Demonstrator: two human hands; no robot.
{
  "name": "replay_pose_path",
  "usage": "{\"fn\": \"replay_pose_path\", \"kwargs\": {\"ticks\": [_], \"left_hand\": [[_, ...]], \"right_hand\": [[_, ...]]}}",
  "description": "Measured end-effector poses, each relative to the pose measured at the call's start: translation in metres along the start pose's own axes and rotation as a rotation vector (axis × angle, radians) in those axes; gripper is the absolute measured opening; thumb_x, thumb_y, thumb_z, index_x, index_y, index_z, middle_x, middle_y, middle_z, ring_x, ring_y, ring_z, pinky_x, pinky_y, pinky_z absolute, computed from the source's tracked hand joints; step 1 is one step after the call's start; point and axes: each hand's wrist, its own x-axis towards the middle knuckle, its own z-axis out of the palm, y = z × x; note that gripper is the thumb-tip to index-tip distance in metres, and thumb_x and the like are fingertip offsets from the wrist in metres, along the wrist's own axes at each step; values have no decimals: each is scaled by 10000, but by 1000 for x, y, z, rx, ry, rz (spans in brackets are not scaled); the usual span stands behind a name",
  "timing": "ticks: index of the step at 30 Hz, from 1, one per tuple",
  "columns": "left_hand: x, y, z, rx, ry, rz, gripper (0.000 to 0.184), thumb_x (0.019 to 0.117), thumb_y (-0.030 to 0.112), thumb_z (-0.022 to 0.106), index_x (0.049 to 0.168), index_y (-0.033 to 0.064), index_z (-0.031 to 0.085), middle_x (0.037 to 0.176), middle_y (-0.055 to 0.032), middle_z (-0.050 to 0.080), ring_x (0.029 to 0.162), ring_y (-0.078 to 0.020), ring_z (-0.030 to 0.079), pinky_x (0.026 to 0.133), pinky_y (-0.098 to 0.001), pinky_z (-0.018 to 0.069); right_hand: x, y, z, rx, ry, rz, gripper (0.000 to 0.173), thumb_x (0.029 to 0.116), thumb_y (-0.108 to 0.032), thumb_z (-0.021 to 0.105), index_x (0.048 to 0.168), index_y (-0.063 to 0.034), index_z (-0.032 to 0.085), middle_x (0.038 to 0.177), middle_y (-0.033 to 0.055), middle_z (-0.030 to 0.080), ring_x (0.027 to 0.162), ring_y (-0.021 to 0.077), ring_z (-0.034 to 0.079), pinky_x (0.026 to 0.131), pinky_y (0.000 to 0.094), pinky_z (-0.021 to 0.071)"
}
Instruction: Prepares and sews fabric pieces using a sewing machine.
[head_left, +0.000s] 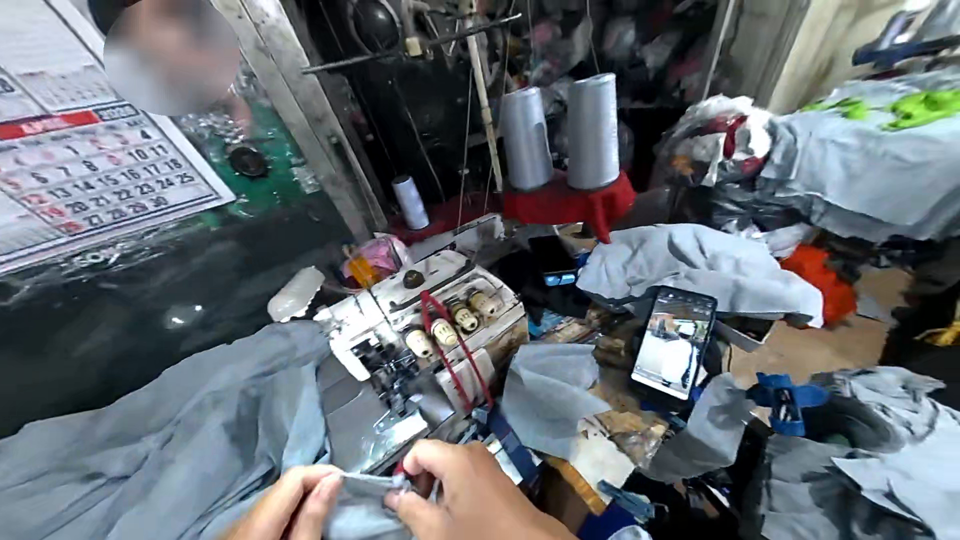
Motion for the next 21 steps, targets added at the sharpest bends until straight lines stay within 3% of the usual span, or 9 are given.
{"fn": "replay_pose_path", "kwargs": {"ticks": [2,5,8,10,12,16,18,21], "left_hand": [[15,4,-8,70,-48,-14,417,1093,326,453,1104,-22,681,913,-186,686,791,-250,661,713,-445,529],[40,-7,-23,43,0,99,363,1082,303,505,1069,-11,686,911,-139,690,775,-161,656,709,-360,564],[71,-30,13,209,132,251,344,1057,304,504,990,57,734,871,-87,709,776,-176,684,698,-403,582],[79,-46,39,281,144,203,348,1023,401,519,933,135,724,786,8,670,703,-116,657,644,-361,580],[79,-51,33,196,47,103,331,990,463,576,901,176,715,727,67,645,644,-56,624,605,-298,564],[89,-51,13,82,-229,-32,315,971,475,607,872,188,690,698,68,612,625,-57,587,594,-285,515],[102,-50,17,157,-146,-63,274,980,413,593,853,186,679,683,61,610,625,-76,596,597,-326,524],[109,-50,48,321,159,-66,196,961,279,571,845,152,664,678,8,608,633,-162,627,584,-442,543]], "right_hand": [[11,-8,-9,12,-13,-7,245,1008,-302,610,1016,-65,676,800,45,658,716,151,640,662,365,535],[25,-14,-20,81,24,27,234,990,-288,639,1012,-59,686,806,44,672,707,139,644,659,349,546],[32,10,-20,110,94,184,235,951,-303,677,981,-69,686,809,45,679,686,141,662,639,361,576],[26,20,-17,140,96,299,245,936,-334,708,992,-97,678,802,30,697,600,136,677,543,346,602],[20,24,-15,216,80,386,258,926,-340,740,1015,-117,645,789,27,713,541,157,678,471,344,596],[17,22,-14,413,125,430,288,904,-232,783,1051,-89,582,739,73,694,488,224,669,414,381,595],[27,21,-8,452,223,389,253,911,-199,767,1010,-74,571,710,80,671,477,227,662,405,381,595],[40,23,2,503,314,415,213,925,-164,741,982,-49,570,707,110,695,510,248,694,432,379,612]]}}
